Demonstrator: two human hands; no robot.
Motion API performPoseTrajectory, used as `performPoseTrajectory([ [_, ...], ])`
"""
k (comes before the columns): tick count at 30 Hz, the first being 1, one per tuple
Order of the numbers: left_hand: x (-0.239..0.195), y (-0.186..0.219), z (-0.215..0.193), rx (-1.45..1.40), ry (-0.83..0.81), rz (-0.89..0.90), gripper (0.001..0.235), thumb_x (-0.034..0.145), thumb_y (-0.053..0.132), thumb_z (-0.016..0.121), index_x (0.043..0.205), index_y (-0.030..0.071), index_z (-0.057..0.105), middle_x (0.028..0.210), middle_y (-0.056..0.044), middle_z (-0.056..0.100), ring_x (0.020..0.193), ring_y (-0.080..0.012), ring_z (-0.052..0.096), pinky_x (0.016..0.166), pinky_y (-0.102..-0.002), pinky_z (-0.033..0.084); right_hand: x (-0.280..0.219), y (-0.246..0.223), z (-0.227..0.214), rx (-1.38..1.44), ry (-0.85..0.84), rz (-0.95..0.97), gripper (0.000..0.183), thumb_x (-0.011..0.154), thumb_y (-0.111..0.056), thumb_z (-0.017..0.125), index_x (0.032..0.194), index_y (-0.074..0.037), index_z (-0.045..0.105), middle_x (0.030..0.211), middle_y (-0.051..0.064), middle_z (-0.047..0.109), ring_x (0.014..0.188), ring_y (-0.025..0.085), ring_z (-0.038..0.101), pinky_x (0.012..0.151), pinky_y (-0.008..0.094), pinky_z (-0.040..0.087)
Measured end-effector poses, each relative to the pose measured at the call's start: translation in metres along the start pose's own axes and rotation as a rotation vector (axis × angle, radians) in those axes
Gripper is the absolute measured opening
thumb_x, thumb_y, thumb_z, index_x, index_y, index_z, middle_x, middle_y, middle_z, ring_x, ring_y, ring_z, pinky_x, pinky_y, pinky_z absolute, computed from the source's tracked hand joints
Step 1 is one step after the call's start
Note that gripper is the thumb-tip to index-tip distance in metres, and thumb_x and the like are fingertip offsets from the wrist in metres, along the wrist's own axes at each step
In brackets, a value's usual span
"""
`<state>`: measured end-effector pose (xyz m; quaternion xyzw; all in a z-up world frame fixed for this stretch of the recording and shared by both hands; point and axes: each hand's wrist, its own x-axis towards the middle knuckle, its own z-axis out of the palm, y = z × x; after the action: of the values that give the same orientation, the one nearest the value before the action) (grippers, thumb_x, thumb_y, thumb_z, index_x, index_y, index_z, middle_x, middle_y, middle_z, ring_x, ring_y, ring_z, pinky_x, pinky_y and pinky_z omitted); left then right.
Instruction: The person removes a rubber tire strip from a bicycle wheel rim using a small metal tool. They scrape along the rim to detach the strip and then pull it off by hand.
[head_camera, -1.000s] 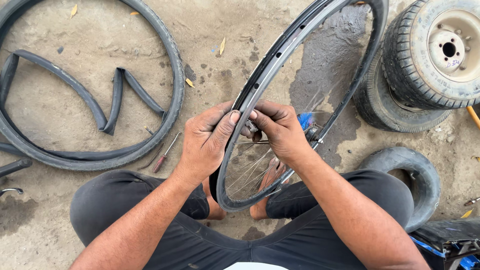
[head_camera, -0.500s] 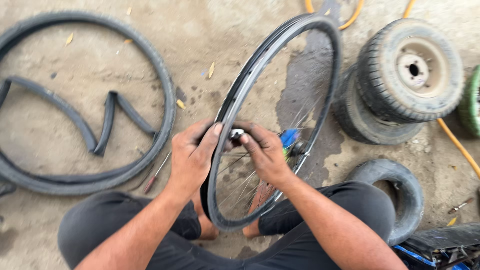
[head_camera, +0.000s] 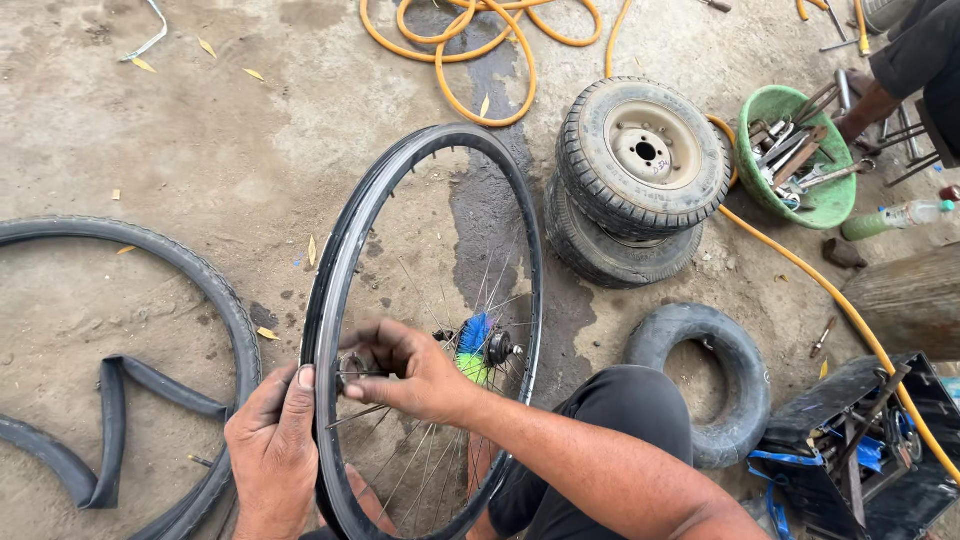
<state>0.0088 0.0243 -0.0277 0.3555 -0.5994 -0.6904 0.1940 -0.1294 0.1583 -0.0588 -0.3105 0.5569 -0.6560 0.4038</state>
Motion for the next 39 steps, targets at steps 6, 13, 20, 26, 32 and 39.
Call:
performPoseTrajectory([
  [6, 0.002, -0.004, 0.000, 0.155, 0.035, 0.142, 0.024, 0.104, 0.015, 0.065, 0.116, -0.003, 0.074, 0.081, -0.002, 0.066, 0.071, -0.0045, 0.054, 0.059, -0.022, 0.043, 0.006, -0.010, -0.010, 0.027, -0.187, 0.076, 0.039, 0.105, -0.022, 0.069, 0.136, 0.001, 0.060, 0.102, 0.004, 0.068, 0.097, 0.012, 0.067, 0.084, 0.031, 0.059],
  [13, 0.001, 0.003, -0.001, 0.209, -0.019, 0.230, 0.020, 0.104, 0.014, 0.061, 0.109, -0.002, 0.071, 0.085, 0.000, 0.065, 0.075, -0.0053, 0.055, 0.064, -0.023, 0.046, 0.010, 0.006, -0.001, 0.058, 0.104, 0.219, 0.021, 0.107, -0.019, 0.063, 0.116, 0.001, 0.062, 0.088, 0.007, 0.070, 0.077, 0.013, 0.070, 0.062, 0.033, 0.058],
  [20, 0.002, 0.006, -0.001, 0.075, -0.021, 0.027, 0.025, 0.103, 0.016, 0.062, 0.114, -0.002, 0.074, 0.076, -0.001, 0.067, 0.066, -0.0039, 0.054, 0.056, -0.021, 0.043, 0.004, -0.002, -0.006, 0.037, -0.046, 0.167, 0.045, 0.094, -0.019, 0.074, 0.133, -0.005, 0.058, 0.099, 0.002, 0.069, 0.094, 0.010, 0.069, 0.082, 0.030, 0.061],
  [26, 0.001, -0.001, 0.001, 0.162, 0.019, 0.144, 0.023, 0.102, 0.016, 0.064, 0.114, -0.002, 0.073, 0.080, -0.001, 0.066, 0.069, -0.0031, 0.055, 0.058, -0.021, 0.043, 0.008, -0.010, -0.011, 0.059, -0.161, 0.206, 0.035, 0.105, -0.028, 0.065, 0.132, -0.004, 0.063, 0.088, 0.002, 0.067, 0.080, 0.009, 0.064, 0.069, 0.026, 0.053],
  [32, 0.002, 0.004, 0.000, 0.199, 0.006, 0.193, 0.020, 0.103, 0.015, 0.064, 0.108, -0.003, 0.072, 0.084, -0.002, 0.064, 0.074, -0.0062, 0.054, 0.063, -0.022, 0.044, 0.012, -0.005, 0.003, -0.013, 0.110, 0.278, 0.024, 0.105, -0.028, 0.061, 0.105, -0.004, 0.066, 0.085, 0.004, 0.065, 0.075, 0.012, 0.063, 0.065, 0.030, 0.054],
  [39, -0.001, 0.013, 0.004, 0.204, -0.018, 0.356, 0.018, 0.102, 0.012, 0.064, 0.106, -0.004, 0.071, 0.092, -0.004, 0.067, 0.084, -0.0086, 0.060, 0.073, -0.023, 0.048, 0.000, -0.014, -0.015, 0.015, -0.111, 0.126, 0.029, 0.099, -0.020, 0.070, 0.120, -0.001, 0.072, 0.101, 0.003, 0.065, 0.094, 0.012, 0.063, 0.084, 0.030, 0.055],
])
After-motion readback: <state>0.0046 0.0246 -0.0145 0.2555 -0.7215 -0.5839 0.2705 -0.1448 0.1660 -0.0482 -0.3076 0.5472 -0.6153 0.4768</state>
